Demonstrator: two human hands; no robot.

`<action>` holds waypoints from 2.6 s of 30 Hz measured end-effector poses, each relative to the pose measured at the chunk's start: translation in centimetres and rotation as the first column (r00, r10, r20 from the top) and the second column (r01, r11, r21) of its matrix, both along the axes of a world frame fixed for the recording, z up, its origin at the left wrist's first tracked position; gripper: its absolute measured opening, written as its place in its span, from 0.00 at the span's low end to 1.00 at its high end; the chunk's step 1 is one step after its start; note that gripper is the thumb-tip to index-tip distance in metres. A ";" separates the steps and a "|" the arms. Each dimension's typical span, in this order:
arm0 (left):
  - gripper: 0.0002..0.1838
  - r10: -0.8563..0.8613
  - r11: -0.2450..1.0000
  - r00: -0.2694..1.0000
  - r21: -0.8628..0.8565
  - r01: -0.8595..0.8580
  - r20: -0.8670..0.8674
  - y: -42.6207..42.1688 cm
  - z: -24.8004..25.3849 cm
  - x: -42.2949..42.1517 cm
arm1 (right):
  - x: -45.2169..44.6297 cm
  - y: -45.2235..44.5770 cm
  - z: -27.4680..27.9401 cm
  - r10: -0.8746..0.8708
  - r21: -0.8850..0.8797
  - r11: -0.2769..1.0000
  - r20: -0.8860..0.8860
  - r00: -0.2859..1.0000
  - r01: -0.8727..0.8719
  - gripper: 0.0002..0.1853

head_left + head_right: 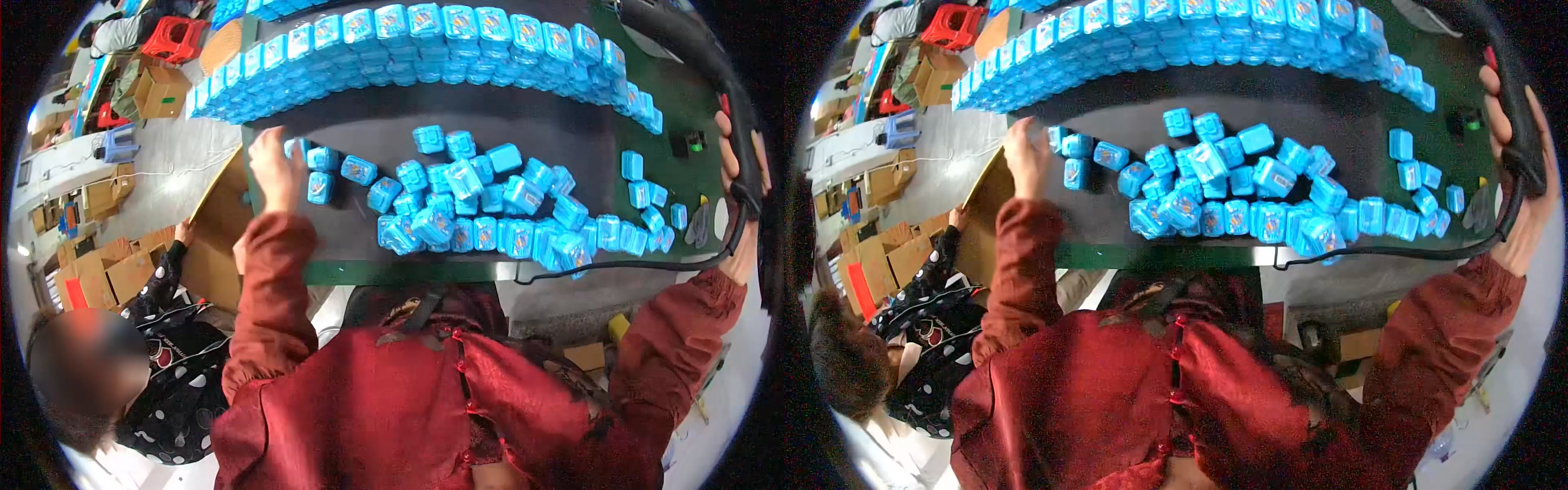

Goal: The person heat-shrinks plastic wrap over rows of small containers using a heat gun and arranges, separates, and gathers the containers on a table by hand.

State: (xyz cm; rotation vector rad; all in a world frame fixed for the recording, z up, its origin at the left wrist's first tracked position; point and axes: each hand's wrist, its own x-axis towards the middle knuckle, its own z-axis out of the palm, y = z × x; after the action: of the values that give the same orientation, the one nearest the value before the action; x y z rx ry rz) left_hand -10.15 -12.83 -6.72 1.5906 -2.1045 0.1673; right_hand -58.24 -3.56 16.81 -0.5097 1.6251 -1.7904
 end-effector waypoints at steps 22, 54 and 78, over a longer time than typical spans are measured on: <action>0.21 -0.941 0.255 0.218 0.116 0.960 0.259 20.5 -1.0 -31.4 | -7.3 11.6 1.2 0.416 -0.223 0.871 -0.136 0.899 -0.437 0.28; 0.11 -0.816 0.510 0.271 0.413 0.755 0.511 12.9 5.6 -10.0 | 6.1 12.2 -5.9 0.545 -0.622 0.741 0.337 0.768 -0.252 0.33; 0.33 -0.890 0.425 0.406 0.058 0.903 0.209 27.4 -6.8 -76.2 | -26.3 46.0 -21.6 0.547 -0.791 0.067 0.539 0.640 0.608 0.34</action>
State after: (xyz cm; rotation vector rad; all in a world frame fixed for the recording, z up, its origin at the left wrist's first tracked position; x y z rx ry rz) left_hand -86.39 14.62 -13.49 0.1736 -2.7790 0.0143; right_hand -84.55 42.42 -4.80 -0.0928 -0.6122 -2.4374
